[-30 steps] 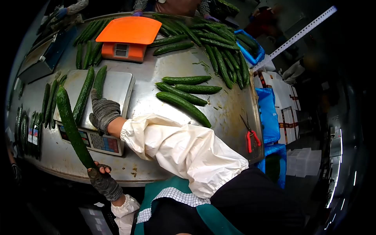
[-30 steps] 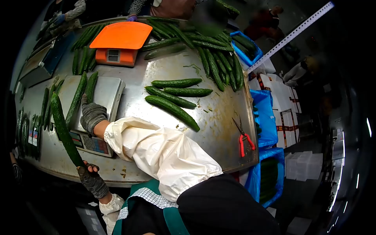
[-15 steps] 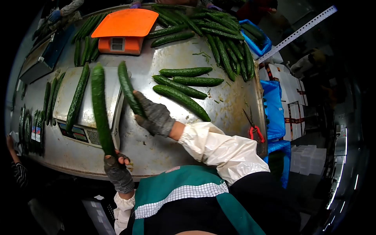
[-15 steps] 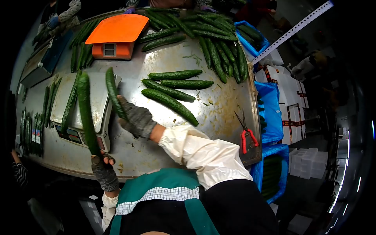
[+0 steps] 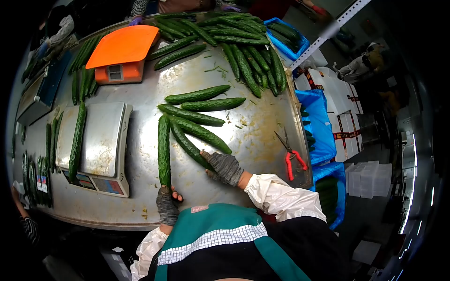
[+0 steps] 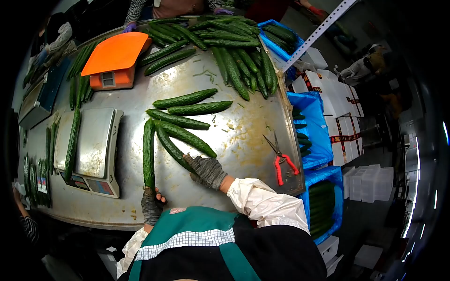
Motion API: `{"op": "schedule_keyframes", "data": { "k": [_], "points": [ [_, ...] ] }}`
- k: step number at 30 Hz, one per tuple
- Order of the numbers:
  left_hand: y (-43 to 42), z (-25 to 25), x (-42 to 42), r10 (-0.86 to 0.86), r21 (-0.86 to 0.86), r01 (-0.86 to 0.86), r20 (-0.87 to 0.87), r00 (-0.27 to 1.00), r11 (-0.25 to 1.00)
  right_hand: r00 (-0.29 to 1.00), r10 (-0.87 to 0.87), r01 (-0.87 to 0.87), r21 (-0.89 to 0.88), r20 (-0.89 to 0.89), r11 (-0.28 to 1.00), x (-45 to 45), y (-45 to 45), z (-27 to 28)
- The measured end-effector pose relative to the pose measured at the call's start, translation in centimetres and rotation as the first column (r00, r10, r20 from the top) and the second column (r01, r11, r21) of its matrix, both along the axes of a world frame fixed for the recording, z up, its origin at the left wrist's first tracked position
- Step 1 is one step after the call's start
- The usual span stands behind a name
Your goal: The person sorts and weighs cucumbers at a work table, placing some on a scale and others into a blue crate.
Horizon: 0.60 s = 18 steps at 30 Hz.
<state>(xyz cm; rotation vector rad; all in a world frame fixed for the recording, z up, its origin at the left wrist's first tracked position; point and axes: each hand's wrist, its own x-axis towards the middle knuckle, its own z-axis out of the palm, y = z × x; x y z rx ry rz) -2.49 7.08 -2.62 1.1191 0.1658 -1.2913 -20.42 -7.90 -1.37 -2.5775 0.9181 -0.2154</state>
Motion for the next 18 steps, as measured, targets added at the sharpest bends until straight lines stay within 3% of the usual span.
{"op": "schedule_keyframes", "data": {
  "k": [3, 7, 12, 15, 18],
  "points": [
    [-0.1, -2.1, -1.2, 0.019, 0.05, -0.015, -0.082, 0.996, 0.999, 0.999, 0.032, -0.03, -0.044, 0.04, 0.999, -1.0, -1.2, -0.5],
    [-0.9, -2.9, -2.3, -0.012, -0.013, 0.012, -0.05, 0.999, 1.0, 0.994, 0.021, -0.01, -0.108, 0.107, 0.994, -1.4, -2.6, -0.6],
    [-2.6, -3.7, -3.5, -0.192, 0.027, 0.192, -0.002, 0.981, 0.981, 0.993, -0.087, 0.082, -0.06, -0.083, 0.995, -1.9, -3.8, -1.6],
    [-3.8, -3.8, -4.6, -0.291, 0.157, 0.271, 0.123, 0.949, 0.95, 0.997, -0.077, 0.075, -0.137, -0.012, 0.988, -2.2, -3.9, -2.0],
    [-5.3, -3.6, -5.4, -0.302, 0.178, 0.285, 0.076, 0.95, 0.942, 0.997, -0.076, 0.077, -0.108, 0.014, 0.991, -2.2, -4.0, -1.5]
  ]
}}
